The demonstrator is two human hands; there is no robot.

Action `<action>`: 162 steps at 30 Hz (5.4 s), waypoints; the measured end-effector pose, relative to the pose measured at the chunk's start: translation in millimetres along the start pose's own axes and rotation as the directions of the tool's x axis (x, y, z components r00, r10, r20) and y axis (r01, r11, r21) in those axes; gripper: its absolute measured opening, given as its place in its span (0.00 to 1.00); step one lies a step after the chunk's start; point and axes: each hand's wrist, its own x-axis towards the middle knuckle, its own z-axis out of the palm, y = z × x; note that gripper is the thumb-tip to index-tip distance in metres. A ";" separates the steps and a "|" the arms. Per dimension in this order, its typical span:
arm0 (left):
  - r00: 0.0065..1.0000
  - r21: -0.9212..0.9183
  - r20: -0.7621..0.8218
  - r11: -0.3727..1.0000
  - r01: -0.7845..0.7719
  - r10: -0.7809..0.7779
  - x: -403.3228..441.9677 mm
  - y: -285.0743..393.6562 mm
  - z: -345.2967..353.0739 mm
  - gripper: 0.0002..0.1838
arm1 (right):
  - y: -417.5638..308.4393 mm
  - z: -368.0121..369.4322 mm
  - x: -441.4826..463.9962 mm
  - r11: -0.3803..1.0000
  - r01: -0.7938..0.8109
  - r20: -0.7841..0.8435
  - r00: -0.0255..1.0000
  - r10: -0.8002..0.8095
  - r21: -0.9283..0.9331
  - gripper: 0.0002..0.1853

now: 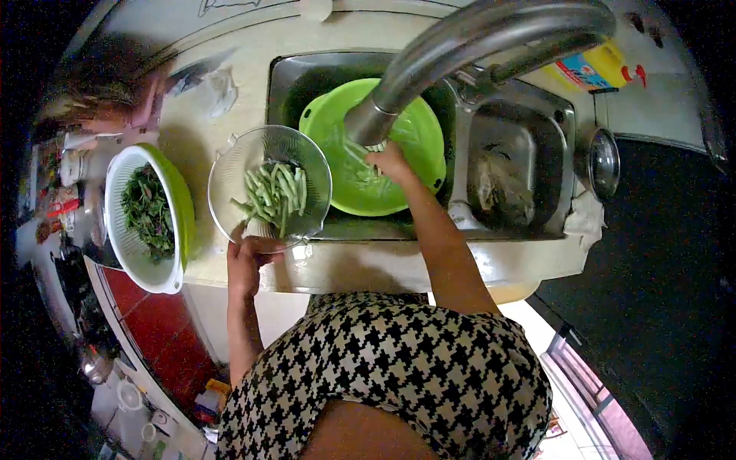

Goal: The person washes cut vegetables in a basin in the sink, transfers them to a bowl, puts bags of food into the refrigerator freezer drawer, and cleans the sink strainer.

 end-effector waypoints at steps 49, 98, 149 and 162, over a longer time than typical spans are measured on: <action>0.999 -0.284 -0.034 0.959 0.002 -0.012 29.7 -5.2 -56.6 0.25 | -97.6 6.3 35.4 0.281 0.542 0.292 0.740 -0.606 -0.792 0.33; 0.931 0.483 0.363 0.860 -0.166 -0.024 177.1 -172.4 175.9 0.24 | -2.1 -22.6 -64.0 0.935 -0.316 0.273 0.896 0.349 -0.161 0.39; 0.851 0.788 0.429 0.334 -0.516 0.302 150.0 -133.5 150.7 0.24 | -20.9 -31.4 9.1 0.460 0.545 0.637 0.768 0.060 -0.701 0.18; 0.806 0.499 0.562 0.853 -0.152 -0.185 150.1 -170.0 170.8 0.19 | 27.1 -36.4 -72.9 0.804 -0.590 0.548 0.650 0.526 -0.073 0.19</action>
